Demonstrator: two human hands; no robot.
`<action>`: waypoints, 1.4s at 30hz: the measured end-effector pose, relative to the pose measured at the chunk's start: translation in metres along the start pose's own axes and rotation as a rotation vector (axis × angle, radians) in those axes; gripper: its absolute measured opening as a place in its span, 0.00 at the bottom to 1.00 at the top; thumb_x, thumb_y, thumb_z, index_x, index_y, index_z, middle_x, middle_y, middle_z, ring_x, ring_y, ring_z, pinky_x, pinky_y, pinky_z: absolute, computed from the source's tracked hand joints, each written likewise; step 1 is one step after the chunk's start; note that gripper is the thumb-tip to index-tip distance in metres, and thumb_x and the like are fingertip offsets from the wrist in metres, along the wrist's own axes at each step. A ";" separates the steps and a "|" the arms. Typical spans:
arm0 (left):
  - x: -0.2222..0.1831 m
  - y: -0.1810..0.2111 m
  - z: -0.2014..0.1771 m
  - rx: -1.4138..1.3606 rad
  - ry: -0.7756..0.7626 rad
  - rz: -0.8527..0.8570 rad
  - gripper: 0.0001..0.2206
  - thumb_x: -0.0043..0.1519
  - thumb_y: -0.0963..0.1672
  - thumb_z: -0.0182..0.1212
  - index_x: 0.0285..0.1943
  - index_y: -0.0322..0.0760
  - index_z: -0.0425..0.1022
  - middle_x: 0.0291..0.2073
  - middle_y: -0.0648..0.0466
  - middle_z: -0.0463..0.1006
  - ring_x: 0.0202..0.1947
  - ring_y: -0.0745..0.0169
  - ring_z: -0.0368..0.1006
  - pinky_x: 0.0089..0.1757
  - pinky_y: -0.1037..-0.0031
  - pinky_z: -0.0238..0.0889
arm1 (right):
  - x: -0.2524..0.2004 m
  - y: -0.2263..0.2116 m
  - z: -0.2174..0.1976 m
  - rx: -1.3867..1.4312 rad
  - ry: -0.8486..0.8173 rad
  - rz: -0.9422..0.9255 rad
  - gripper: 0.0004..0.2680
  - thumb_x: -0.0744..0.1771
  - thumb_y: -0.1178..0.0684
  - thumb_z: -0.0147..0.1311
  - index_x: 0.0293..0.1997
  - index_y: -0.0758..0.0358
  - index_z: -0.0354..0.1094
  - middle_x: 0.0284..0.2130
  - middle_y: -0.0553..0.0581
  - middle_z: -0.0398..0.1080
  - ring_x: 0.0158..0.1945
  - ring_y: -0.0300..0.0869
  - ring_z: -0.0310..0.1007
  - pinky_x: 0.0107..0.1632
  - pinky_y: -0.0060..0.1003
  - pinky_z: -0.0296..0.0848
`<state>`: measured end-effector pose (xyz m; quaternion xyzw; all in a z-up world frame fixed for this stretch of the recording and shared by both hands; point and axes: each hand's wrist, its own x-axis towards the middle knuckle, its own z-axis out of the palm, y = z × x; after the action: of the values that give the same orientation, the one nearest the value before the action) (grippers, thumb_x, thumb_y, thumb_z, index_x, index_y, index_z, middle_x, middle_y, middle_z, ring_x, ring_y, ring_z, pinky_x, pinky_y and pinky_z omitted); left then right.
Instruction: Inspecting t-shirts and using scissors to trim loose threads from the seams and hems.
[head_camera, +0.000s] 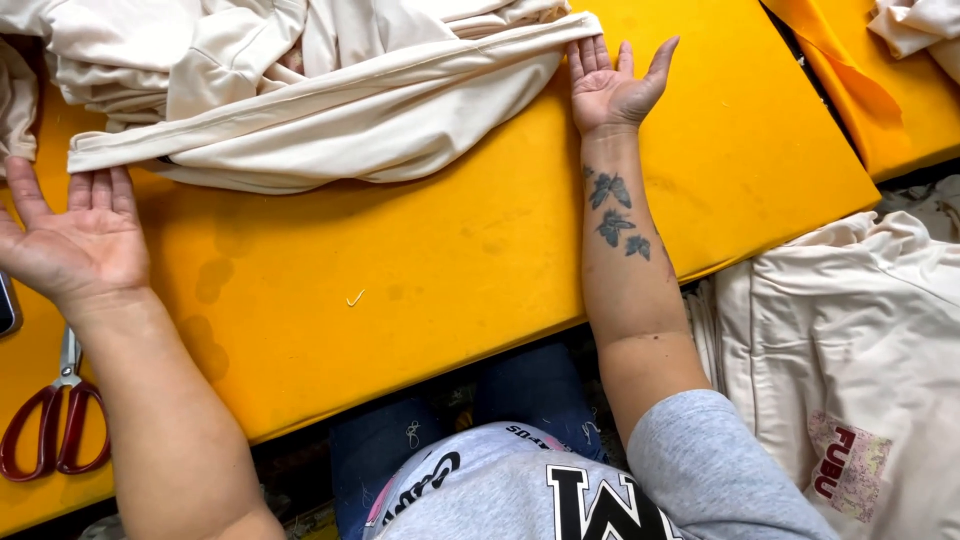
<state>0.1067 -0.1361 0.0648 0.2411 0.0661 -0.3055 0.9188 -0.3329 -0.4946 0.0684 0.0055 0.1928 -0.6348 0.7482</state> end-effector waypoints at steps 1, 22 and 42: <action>-0.001 0.001 0.002 -0.002 -0.002 0.003 0.30 0.49 0.46 0.64 0.64 0.36 0.76 0.71 0.25 0.70 0.70 0.26 0.76 0.61 0.45 0.77 | -0.002 0.000 0.002 0.001 -0.003 0.002 0.54 0.47 0.36 0.60 0.81 0.48 0.28 0.72 0.72 0.49 0.70 0.63 0.58 0.68 0.58 0.61; -0.004 -0.001 -0.008 1.037 -0.282 0.207 0.09 0.69 0.52 0.65 0.52 0.54 0.78 0.33 0.71 0.66 0.37 0.79 0.62 0.42 0.85 0.57 | 0.026 0.007 -0.010 -1.313 -0.510 -0.159 0.22 0.70 0.42 0.55 0.74 0.49 0.56 0.74 0.54 0.53 0.76 0.44 0.51 0.72 0.34 0.56; -0.042 0.024 -0.052 1.783 -0.504 0.656 0.14 0.85 0.45 0.47 0.63 0.35 0.80 0.32 0.54 0.70 0.31 0.60 0.64 0.39 0.66 0.58 | -0.010 -0.064 -0.003 -1.671 -0.488 -0.276 0.10 0.68 0.38 0.61 0.41 0.49 0.78 0.37 0.37 0.75 0.45 0.25 0.68 0.50 0.21 0.59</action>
<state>0.0884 -0.0715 0.0402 0.7804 -0.4570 -0.0157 0.4265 -0.3955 -0.4967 0.0837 -0.7027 0.4281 -0.3542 0.4445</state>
